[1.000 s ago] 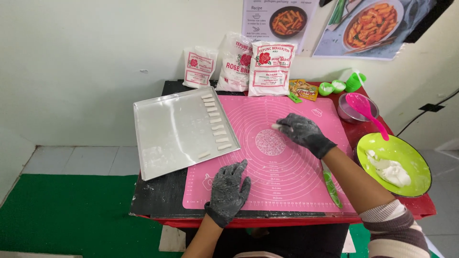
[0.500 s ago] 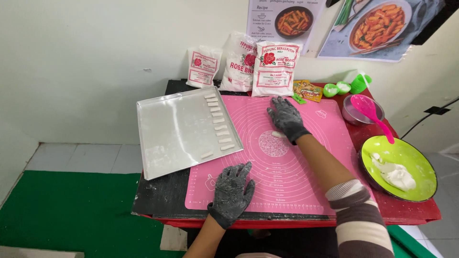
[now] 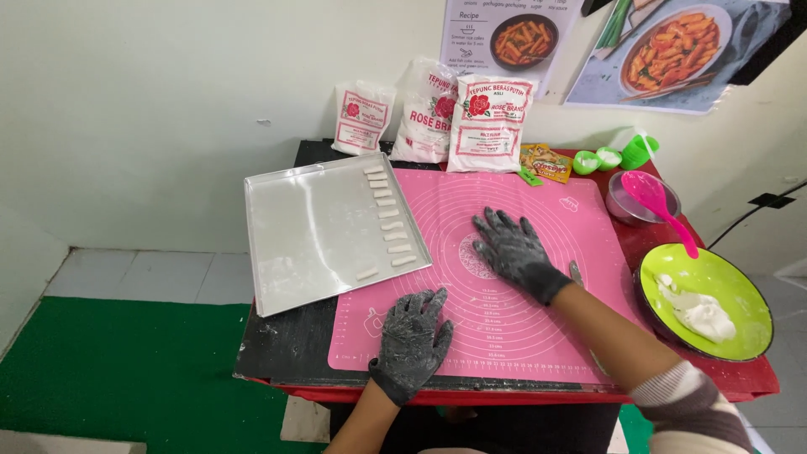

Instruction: Cutting a roll of dough into small pieces and arranging them neatly on a metal tray.

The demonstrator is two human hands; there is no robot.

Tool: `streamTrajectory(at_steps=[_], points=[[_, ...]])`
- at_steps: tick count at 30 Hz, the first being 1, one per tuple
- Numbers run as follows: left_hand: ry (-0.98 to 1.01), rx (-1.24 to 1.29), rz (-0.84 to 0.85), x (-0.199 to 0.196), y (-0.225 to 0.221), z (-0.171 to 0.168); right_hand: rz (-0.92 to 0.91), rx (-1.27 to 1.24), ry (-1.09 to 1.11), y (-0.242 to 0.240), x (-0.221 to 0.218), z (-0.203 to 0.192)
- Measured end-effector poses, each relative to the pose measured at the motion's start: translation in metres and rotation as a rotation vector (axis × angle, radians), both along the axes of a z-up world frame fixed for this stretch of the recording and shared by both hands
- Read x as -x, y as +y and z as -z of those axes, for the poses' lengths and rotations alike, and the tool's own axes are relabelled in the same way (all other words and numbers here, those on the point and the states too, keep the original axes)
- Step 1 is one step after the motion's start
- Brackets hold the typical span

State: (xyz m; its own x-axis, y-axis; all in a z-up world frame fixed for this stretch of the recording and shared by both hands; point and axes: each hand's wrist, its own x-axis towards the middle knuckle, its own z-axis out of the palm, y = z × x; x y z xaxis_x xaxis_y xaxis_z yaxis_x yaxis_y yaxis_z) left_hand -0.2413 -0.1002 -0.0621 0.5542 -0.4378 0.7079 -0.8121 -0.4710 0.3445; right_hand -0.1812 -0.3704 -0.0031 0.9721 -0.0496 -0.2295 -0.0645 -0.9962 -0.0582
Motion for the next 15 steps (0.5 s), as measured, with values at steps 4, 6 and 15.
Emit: streamTrajectory(at_steps=[4,6,15], points=[[0.007,0.009,0.021,0.0,0.001,-0.002,0.065,0.058,0.104,0.023,0.049,-0.018],[0.029,-0.016,0.006,0.0,-0.001,-0.003,-0.057,-0.058,-0.2,-0.01,0.059,0.033],[0.043,-0.067,-0.011,-0.002,-0.001,0.002,0.024,0.066,0.056,0.022,0.01,-0.023]])
